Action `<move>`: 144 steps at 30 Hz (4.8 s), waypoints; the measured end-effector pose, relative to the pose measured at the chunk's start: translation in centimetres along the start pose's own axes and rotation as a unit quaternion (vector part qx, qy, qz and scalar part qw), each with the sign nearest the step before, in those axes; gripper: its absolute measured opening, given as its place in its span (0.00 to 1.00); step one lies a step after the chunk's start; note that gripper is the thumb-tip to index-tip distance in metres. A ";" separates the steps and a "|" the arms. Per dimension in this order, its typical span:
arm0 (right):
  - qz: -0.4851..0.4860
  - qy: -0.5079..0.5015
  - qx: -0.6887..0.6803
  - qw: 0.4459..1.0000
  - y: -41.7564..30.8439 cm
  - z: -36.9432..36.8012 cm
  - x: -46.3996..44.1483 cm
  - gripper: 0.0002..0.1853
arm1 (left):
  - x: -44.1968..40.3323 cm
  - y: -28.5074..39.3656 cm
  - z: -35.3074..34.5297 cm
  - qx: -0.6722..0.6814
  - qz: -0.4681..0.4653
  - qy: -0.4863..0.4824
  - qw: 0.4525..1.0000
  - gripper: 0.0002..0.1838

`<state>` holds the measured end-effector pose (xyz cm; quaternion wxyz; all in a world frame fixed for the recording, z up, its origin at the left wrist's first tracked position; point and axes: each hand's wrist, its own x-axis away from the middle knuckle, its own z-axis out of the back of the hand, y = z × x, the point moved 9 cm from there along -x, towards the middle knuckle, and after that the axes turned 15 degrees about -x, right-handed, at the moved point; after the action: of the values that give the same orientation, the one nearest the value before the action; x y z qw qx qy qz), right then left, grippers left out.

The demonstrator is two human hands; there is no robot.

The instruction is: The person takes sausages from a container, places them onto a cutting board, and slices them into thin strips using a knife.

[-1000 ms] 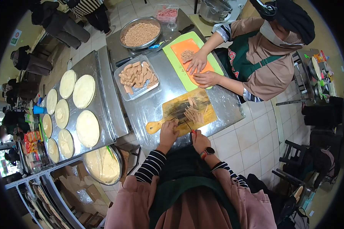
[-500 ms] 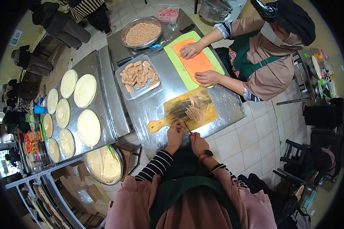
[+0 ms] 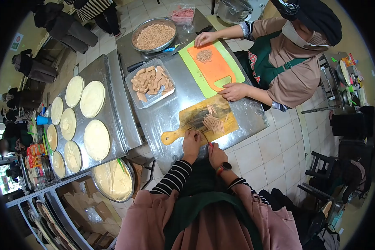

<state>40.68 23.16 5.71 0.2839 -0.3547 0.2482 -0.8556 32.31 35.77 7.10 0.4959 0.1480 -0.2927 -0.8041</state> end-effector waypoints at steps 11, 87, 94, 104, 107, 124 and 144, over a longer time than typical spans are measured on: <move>0.040 0.004 0.003 0.999 -0.5 -0.4 0.1 0.18 | 0.0 -0.3 0.1 -0.024 0.006 0.023 0.999 0.05; 0.007 0.020 0.060 0.998 0.0 4.8 -2.8 0.19 | -1.4 0.8 -5.0 0.169 0.108 -0.029 0.979 0.09; 0.130 0.152 0.142 0.969 -2.3 8.8 -1.2 0.13 | -1.6 5.0 -0.3 0.018 0.061 0.081 0.995 0.23; 0.116 0.097 0.146 0.978 -2.1 10.7 1.5 0.18 | -3.5 4.9 -0.4 -0.047 0.013 0.082 0.995 0.26; 0.116 0.092 0.130 0.980 -1.5 11.1 2.3 0.17 | -4.8 4.4 -0.3 -0.031 -0.006 0.090 0.995 0.17; 0.039 0.084 0.017 0.996 0.6 10.6 3.3 0.17 | -23.1 -6.1 9.7 -0.317 0.128 0.036 0.939 0.20; 0.040 0.064 0.039 0.996 -1.0 10.3 2.3 0.18 | -23.3 -7.7 15.1 -0.382 0.014 0.125 0.915 0.17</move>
<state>46.69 20.06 13.80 0.3151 -0.2781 0.2465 -0.8733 29.70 63.83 12.94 0.5588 0.0421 0.0994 -0.8223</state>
